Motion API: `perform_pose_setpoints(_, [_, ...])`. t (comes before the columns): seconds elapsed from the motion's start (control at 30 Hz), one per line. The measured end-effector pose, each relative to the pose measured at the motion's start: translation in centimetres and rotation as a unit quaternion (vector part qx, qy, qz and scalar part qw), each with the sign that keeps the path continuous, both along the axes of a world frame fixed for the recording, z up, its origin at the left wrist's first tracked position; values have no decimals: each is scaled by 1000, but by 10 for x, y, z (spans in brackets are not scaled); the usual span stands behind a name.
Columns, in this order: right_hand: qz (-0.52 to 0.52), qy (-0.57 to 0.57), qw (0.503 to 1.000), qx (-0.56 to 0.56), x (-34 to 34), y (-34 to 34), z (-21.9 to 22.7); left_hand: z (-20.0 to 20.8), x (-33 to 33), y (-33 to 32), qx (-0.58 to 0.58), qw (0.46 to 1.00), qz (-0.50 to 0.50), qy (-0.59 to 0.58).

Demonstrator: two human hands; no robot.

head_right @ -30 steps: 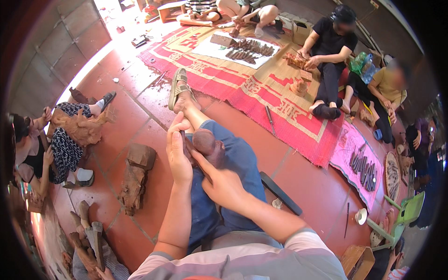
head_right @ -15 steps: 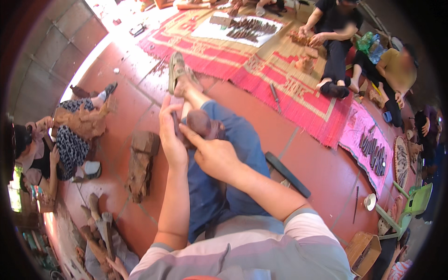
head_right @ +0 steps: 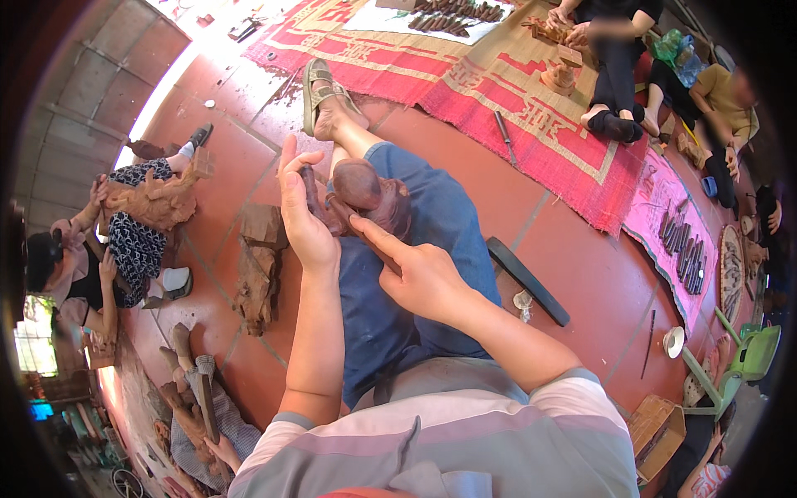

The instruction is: The person sits on the floor and carves a dark wooden object using a small carving tool. They hold the object in their left hand and use the tool in their right hand to shape and refine the surface. The person occasionally rotates the object to access different areas.

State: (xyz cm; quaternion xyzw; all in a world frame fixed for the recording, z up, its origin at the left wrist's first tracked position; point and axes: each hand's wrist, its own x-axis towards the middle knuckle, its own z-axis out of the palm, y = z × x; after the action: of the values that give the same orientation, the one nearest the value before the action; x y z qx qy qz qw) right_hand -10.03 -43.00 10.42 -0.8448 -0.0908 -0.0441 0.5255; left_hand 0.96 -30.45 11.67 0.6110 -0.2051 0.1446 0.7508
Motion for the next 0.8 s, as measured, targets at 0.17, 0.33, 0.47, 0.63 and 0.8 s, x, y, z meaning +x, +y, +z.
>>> perform_pose_setpoints(0.17, [-17, -52, 997, -51, 25, 13, 16, -3, -2, 1, -12, 1000, -10, 24])
perform_pose_setpoints(0.33, [-6, -4, 996, -87, 0, -12, -2, -4, 0, 0, 2, 1000, 2, 22])
perform_pose_setpoints(0.47, [-1, 64, 995, 76, -32, -45, -7, -1, -1, 0, -10, 999, -6, 52])
perform_pose_setpoints(0.63, [-34, 2, 992, 119, -41, -46, 4, -1, 1, -1, -19, 998, -8, 54])
perform_pose_setpoints(0.8, [-76, -87, 988, 102, 26, 14, -9, -6, 1, -4, -87, 993, -35, 71])
